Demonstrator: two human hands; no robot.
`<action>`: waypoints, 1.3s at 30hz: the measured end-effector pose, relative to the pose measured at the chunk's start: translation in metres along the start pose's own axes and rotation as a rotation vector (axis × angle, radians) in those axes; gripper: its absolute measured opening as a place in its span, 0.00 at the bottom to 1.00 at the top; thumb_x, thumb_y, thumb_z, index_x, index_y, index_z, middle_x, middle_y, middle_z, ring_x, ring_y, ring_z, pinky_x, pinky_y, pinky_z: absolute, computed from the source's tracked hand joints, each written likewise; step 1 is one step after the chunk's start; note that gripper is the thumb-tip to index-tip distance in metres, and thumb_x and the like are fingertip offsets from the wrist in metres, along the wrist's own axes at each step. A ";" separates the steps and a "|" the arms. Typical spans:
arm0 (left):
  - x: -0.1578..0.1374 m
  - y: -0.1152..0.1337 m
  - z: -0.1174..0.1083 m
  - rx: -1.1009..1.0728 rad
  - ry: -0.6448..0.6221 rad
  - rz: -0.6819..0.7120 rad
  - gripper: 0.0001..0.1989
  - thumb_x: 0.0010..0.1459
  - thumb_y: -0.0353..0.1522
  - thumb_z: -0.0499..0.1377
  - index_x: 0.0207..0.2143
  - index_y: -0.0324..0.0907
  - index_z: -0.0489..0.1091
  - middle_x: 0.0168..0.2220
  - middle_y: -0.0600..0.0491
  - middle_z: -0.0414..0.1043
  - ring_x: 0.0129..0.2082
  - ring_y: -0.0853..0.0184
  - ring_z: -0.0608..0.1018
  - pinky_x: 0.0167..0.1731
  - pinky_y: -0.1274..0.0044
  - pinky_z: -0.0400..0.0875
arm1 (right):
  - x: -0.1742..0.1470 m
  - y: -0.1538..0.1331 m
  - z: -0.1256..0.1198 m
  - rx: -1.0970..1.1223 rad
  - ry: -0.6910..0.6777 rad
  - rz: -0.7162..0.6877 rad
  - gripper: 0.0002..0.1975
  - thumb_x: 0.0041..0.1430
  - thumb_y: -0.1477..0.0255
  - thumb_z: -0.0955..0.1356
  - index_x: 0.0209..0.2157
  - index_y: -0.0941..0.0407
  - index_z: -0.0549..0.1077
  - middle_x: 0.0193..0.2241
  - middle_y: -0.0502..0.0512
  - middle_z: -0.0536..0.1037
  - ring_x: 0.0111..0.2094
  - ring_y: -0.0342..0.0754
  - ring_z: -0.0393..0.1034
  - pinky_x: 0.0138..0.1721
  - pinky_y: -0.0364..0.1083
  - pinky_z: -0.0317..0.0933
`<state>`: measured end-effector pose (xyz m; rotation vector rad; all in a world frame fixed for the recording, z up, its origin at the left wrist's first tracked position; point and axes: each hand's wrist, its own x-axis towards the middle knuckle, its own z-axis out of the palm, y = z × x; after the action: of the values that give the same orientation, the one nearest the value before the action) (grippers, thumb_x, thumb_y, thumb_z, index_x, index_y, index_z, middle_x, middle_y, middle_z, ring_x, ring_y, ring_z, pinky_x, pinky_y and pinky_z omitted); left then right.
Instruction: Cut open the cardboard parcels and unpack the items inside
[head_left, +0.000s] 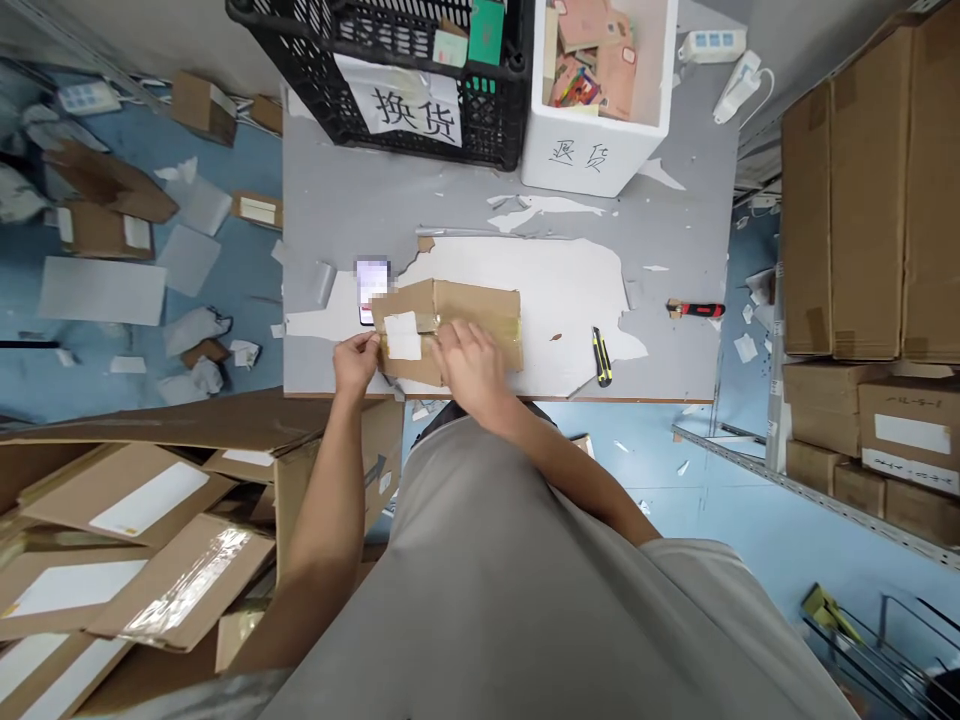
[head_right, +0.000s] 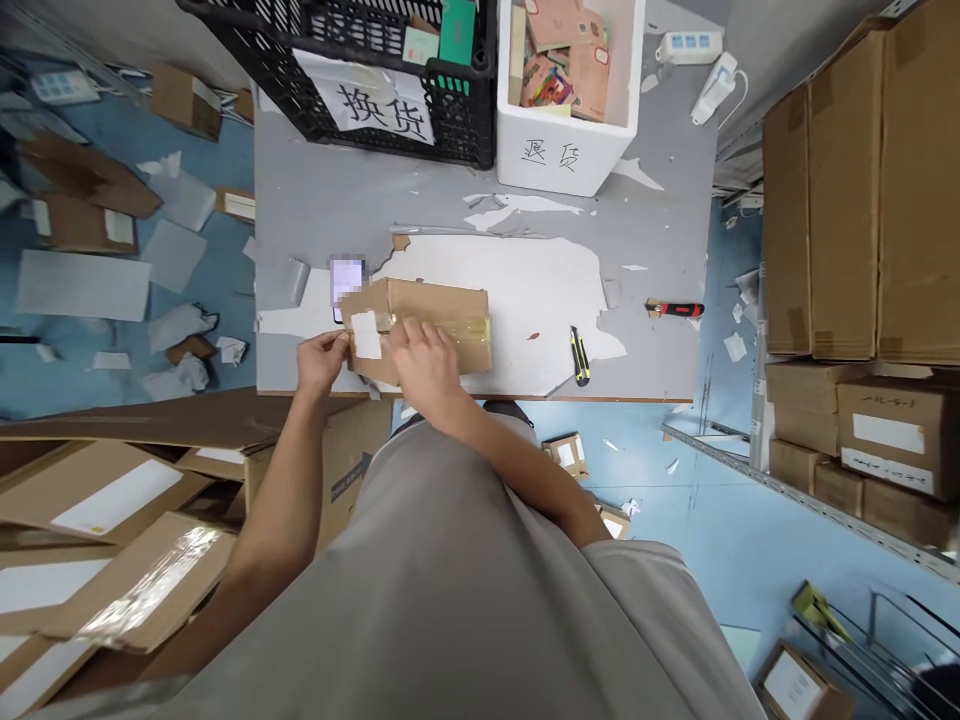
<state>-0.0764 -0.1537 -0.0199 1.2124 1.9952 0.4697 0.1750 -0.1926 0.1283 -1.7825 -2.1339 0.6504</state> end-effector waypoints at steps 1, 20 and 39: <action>-0.002 0.002 0.002 -0.048 0.016 -0.017 0.20 0.66 0.36 0.60 0.50 0.31 0.84 0.46 0.41 0.89 0.44 0.57 0.87 0.52 0.68 0.84 | -0.005 0.012 -0.003 0.019 0.021 0.028 0.14 0.87 0.65 0.65 0.48 0.54 0.80 0.47 0.64 0.84 0.53 0.59 0.77 0.61 0.56 0.74; -0.114 0.048 0.028 -0.233 -0.174 0.079 0.24 0.61 0.49 0.70 0.49 0.39 0.86 0.56 0.39 0.88 0.53 0.48 0.90 0.62 0.60 0.85 | -0.143 0.181 -0.004 0.560 0.194 0.676 0.23 0.66 0.44 0.74 0.34 0.50 0.76 0.36 0.58 0.87 0.42 0.58 0.82 0.52 0.58 0.77; -0.053 0.118 0.066 -0.153 -0.032 0.153 0.19 0.67 0.40 0.68 0.53 0.38 0.88 0.53 0.41 0.90 0.47 0.55 0.89 0.56 0.66 0.83 | -0.067 0.249 -0.016 0.611 0.324 0.621 0.21 0.65 0.48 0.74 0.33 0.52 0.78 0.35 0.59 0.87 0.40 0.56 0.81 0.49 0.54 0.76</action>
<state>0.0584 -0.1470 0.0332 1.2729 1.8118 0.6631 0.4073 -0.2225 0.0198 -1.9797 -1.0002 0.9432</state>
